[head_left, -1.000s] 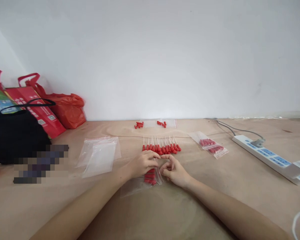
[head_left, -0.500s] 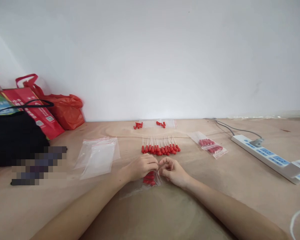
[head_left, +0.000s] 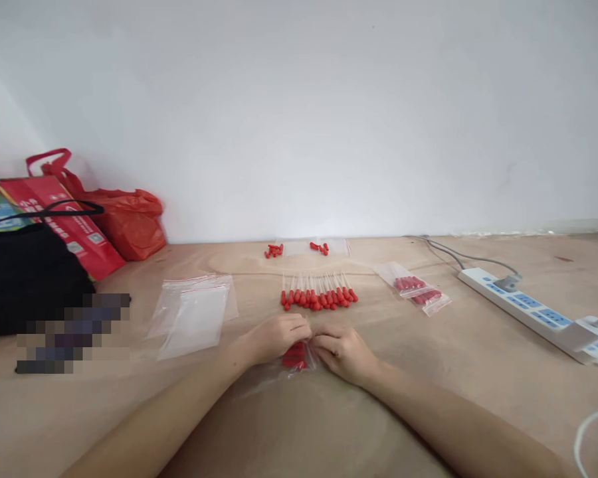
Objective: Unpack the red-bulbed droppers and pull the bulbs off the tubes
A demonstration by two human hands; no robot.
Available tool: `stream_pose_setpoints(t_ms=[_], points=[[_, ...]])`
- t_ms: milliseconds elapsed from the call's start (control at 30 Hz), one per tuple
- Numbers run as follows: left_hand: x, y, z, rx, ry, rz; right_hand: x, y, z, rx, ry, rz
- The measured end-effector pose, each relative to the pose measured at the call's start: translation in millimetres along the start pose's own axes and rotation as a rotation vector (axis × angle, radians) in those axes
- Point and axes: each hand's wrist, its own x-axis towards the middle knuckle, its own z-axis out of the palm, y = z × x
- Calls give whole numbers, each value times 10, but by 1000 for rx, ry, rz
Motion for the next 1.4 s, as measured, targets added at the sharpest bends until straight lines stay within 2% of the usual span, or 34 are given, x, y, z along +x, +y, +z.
stream_pose_setpoints(t_ms=[67, 167, 333, 467, 733, 833, 933, 1100, 1267, 1400], points=[[3, 5, -21, 53, -36, 46, 7, 32, -4, -188, 7, -144], [1, 4, -36, 110, -52, 96, 26, 58, -12, -353, 22, -277], [16, 0, -38, 181, -78, 195, 82, 69, -30, -409, -18, -431], [53, 22, -102, 160, -75, 234, 121, 80, -56, -420, -90, -467], [-57, -40, -188, 44, -85, 75, 56, 107, -124, -280, -275, -297], [-166, -65, -174, -62, -36, -67, 49, 111, -172, -92, -310, -141], [-254, 0, -163, -154, 9, -232, 74, 99, -195, 141, -320, 36], [-370, 232, -149, -256, 9, -456, 115, 79, -127, 259, -251, 285], [-409, 330, -132, -324, -55, -554, 117, 94, -82, 328, -272, 324], [-354, 323, -99, -318, -39, -596, 127, 68, -82, 269, -294, 310]])
